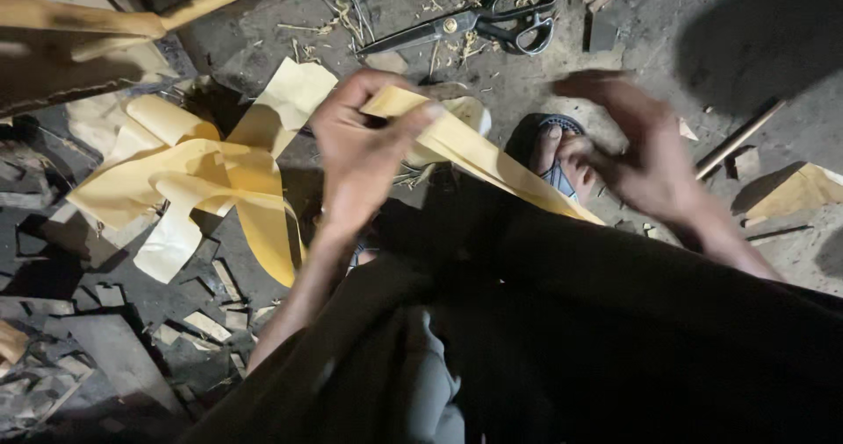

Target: The person handles long yellow paper strips, tearing and folding small pieces by hand, dipping them into a small container of paste, and attaching them to a wooden frame fitted with white hooks. The person works through the strips one piece at a time while seated on a low stool.

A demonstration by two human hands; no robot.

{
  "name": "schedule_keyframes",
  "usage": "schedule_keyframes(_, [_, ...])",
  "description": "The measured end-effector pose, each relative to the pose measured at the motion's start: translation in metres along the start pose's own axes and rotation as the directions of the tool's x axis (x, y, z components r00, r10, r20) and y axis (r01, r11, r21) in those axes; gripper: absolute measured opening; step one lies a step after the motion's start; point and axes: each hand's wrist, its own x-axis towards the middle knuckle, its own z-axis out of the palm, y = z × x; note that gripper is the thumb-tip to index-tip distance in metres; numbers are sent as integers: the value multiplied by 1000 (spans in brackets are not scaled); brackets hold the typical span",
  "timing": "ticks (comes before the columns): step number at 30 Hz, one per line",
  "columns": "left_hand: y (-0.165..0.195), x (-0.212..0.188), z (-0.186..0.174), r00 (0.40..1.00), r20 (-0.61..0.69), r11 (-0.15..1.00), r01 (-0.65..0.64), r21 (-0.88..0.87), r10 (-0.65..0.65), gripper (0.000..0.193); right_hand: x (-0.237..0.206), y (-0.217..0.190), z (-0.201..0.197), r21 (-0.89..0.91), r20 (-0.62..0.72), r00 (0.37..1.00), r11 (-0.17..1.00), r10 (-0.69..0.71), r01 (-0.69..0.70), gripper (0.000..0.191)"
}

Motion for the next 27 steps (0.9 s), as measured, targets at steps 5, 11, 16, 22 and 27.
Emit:
schedule_keyframes(5, [-1,1,15,990,32,990,-134,-32,135,15,43,-29,45,291,213,912,868,350,-401,14])
schedule_keyframes(11, [-17,-13,6,991,-16,915,119,-385,-135,25,34,-30,70,309,157,862,805,482,-507,8])
schedule_keyframes(16, [-43,-57,10,984,-45,953,156,-261,-174,32,21,-22,95,299,129,964,918,233,-262,13])
schedule_keyframes(22, [-53,-75,-23,914,-235,926,265,-270,-331,22,9,14,107,-239,-58,998,971,16,-30,45])
schedule_keyframes(27, [-54,-81,-25,927,-175,925,284,-252,-332,20,28,54,139,68,213,934,949,287,-307,66])
